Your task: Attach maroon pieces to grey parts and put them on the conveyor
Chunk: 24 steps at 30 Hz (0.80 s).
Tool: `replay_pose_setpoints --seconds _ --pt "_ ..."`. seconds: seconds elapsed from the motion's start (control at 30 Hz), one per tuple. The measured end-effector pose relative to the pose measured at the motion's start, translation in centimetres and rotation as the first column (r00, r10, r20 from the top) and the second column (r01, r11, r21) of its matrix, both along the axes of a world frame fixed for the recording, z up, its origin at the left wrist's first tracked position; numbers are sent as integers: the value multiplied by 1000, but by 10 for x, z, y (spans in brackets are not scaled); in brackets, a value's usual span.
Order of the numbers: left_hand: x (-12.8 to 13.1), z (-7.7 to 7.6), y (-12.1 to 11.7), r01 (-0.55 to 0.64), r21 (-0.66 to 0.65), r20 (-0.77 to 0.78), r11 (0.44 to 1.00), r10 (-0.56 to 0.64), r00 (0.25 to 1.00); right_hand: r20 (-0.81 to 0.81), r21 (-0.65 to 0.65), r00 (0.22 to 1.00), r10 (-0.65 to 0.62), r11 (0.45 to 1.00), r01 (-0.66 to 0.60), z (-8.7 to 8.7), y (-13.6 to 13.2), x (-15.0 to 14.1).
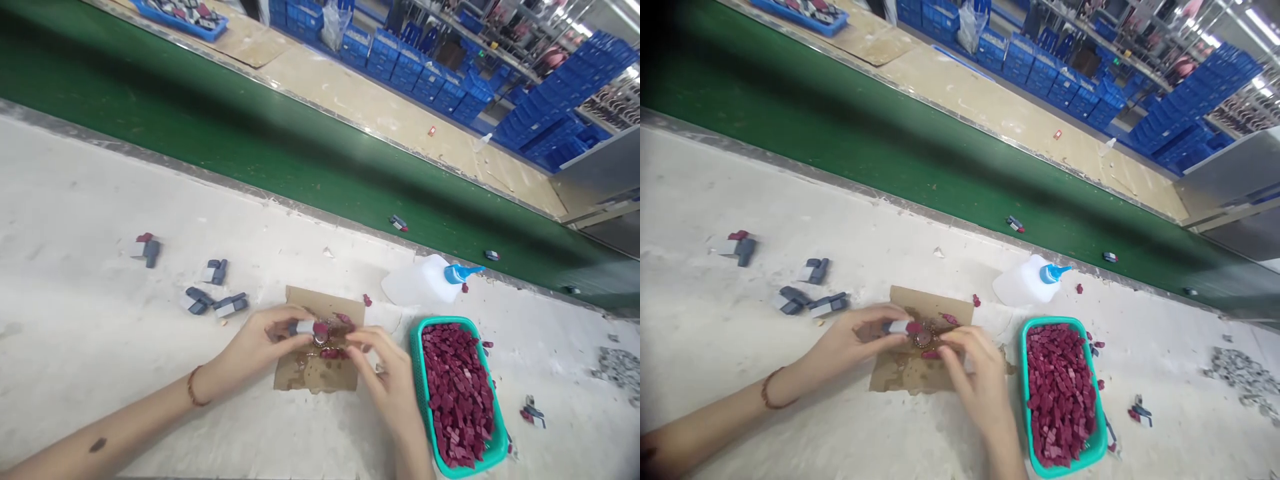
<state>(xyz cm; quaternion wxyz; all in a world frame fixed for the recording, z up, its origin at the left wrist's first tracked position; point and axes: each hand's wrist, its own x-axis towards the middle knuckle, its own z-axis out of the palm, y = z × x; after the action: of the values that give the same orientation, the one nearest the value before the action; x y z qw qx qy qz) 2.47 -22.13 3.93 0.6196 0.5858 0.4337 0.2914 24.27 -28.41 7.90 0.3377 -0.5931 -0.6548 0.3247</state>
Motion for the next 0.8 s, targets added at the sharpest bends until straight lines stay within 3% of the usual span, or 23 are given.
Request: replay_pose_setpoints --seconds 0.1,0.17,0.23,0.3,0.4,0.5,0.6,0.67,0.8 --pt "-5 4 26 -43 -55 -15 998 42 999 257 55 915 -311 950 307 14 -15 41" --pt "-7 4 52 -52 -24 -21 998 51 998 441 41 807 -393 907 419 14 -21 69" --pt "-5 0 84 -89 32 -35 996 90 995 547 24 754 -364 907 420 6 -21 93" --pt "2 -4 116 -146 117 -86 982 157 984 575 14 756 -313 928 373 -6 -17 107" --pt "14 -9 157 -210 347 -189 914 288 939 566 29 770 -294 941 337 -19 -9 116" --pt "21 -11 184 -197 435 -237 878 323 916 550 42 773 -316 935 353 -23 -7 119" --pt "17 -11 193 -166 493 -285 854 339 897 556 47 765 -325 931 361 -22 -8 121" --pt "6 -8 187 -124 536 -311 835 332 890 570 51 753 -327 929 365 -22 -9 121" --pt "-32 2 142 41 573 -396 819 232 889 596 52 729 -338 922 384 -24 -7 122"
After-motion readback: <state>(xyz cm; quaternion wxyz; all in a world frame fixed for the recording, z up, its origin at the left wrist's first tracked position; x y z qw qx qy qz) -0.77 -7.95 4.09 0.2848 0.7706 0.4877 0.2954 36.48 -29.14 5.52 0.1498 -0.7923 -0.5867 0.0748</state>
